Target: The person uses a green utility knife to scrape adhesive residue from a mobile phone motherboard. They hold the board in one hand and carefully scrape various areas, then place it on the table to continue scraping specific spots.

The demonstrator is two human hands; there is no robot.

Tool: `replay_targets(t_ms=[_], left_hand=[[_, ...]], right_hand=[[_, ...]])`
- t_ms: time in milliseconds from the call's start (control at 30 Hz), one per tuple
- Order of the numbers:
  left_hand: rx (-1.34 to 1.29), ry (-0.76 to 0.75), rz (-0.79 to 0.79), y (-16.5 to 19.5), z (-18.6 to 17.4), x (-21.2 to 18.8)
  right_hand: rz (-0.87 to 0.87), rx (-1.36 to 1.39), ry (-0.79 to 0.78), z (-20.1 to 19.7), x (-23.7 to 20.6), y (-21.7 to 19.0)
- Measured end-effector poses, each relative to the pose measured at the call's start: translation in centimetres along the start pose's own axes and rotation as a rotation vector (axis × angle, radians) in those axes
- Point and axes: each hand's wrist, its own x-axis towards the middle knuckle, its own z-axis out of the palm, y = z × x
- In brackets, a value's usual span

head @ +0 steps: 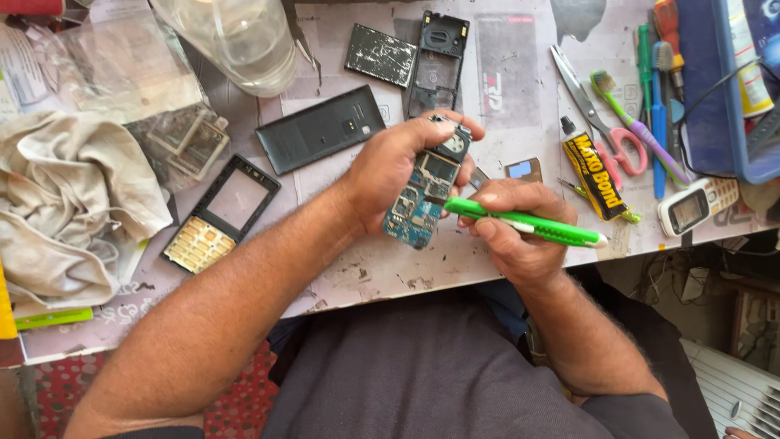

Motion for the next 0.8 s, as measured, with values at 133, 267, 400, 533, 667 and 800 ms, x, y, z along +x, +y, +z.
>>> replay_targets(t_ms=[133, 267, 400, 533, 667, 800], left_hand=[[-0.05, -0.016, 0.016, -0.5, 0.3, -0.2], [-0.057, 0.0, 0.012, -0.8, 0.4, -0.5], [0.061, 0.007, 0.034, -0.7, 0.6, -0.6], [0.061, 0.023, 0.026, -0.6, 1.0, -0.8], [0.045, 0.009, 0.02, -0.5, 1.1, -0.8], [0.083, 0.036, 0.019, -0.4, 1.1, -0.8]], right_hand=[[0.078, 0.125, -0.008, 0.0, -0.2, -0.2], [0.051, -0.029, -0.041, 0.0, -0.2, -1.0], [-0.078, -0.237, -0.153, 0.4, 0.1, -1.9], [-0.077, -0.242, -0.168, 0.7, 0.4, -2.1], [-0.053, -0.252, -0.17, 0.6, 0.5, -2.1], [-0.036, -0.209, -0.166, 0.3, 0.3, -1.9]])
